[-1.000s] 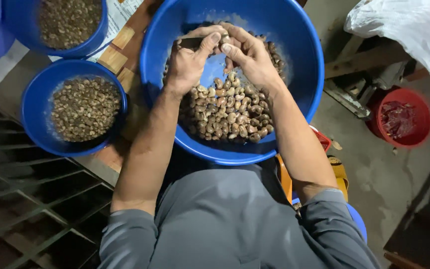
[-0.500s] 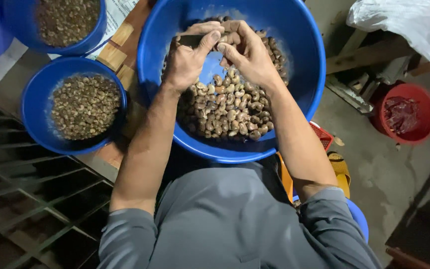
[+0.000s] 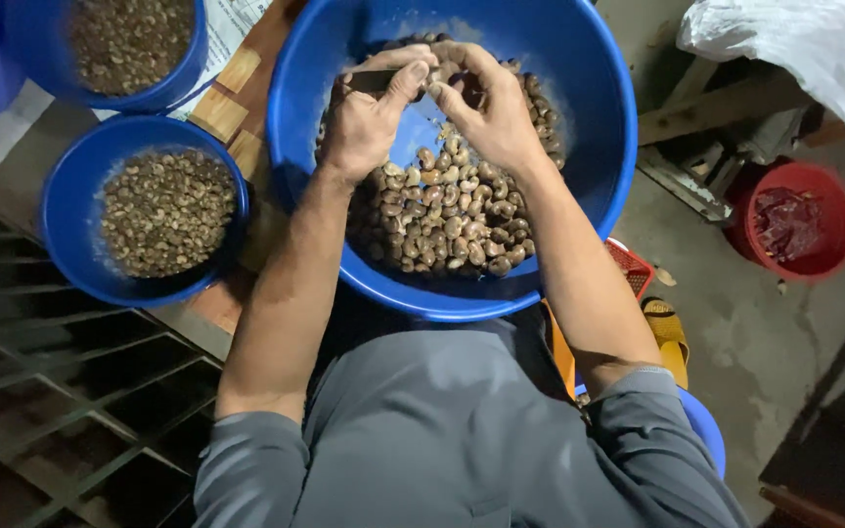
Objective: Cracking nuts using a small handheld tool and sorting the contents into different bowls.
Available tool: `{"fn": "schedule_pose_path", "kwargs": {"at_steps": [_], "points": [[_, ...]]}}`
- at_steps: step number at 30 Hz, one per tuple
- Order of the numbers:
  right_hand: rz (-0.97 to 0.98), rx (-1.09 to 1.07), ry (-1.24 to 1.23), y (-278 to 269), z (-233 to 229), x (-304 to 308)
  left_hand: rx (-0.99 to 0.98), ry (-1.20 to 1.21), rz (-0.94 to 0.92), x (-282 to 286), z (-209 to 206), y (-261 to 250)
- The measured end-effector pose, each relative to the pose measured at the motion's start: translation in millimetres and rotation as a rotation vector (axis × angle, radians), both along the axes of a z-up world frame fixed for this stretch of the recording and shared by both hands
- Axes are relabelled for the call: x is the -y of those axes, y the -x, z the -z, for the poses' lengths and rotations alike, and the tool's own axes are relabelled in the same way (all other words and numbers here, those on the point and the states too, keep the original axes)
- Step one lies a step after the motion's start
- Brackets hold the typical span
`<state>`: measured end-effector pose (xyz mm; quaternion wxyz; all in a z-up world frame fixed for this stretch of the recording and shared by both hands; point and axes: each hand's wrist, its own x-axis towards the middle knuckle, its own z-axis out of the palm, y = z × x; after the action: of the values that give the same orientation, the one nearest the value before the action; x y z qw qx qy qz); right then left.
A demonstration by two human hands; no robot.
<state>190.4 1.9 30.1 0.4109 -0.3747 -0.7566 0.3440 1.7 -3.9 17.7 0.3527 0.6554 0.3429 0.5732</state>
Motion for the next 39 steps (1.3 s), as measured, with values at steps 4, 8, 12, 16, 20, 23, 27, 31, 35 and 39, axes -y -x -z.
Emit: {"fn": "schedule_pose_path", "kwargs": {"at_steps": [4,8,12,16,20,23,27,31,35,39], "points": [[0.043,0.065,-0.097,-1.0,5.5,-3.3,-0.008,0.036,-0.015,-0.5,-2.7,1.9],[-0.028,-0.002,0.075,6.4,-7.3,6.5,0.007,-0.002,0.008,-2.3,3.9,0.7],[-0.070,-0.191,0.269,9.9,-11.6,8.3,0.013,0.040,-0.048,3.1,-6.2,0.4],[-0.094,-0.536,0.535,6.7,4.3,-2.2,-0.105,-0.028,-0.065,13.9,-29.4,0.4],[-0.150,-0.675,0.619,7.3,18.4,-8.7,-0.063,-0.055,-0.043,7.5,-16.4,0.8],[-0.157,-0.630,0.606,8.5,20.2,-9.4,-0.070,-0.060,-0.046,7.0,-16.0,1.8],[-0.173,-0.668,0.565,8.0,36.8,-16.5,-0.080,-0.038,-0.030,2.7,-6.8,1.3],[-0.193,-0.679,0.533,7.5,31.8,-11.9,-0.073,-0.073,0.008,14.4,-29.8,0.2],[-0.225,-0.659,0.535,5.8,25.5,-9.1,-0.006,-0.077,0.045,9.0,-21.4,-0.6],[-0.233,-0.597,0.521,4.8,33.6,-11.4,-0.047,-0.029,-0.024,6.7,-18.4,-0.8]]}}
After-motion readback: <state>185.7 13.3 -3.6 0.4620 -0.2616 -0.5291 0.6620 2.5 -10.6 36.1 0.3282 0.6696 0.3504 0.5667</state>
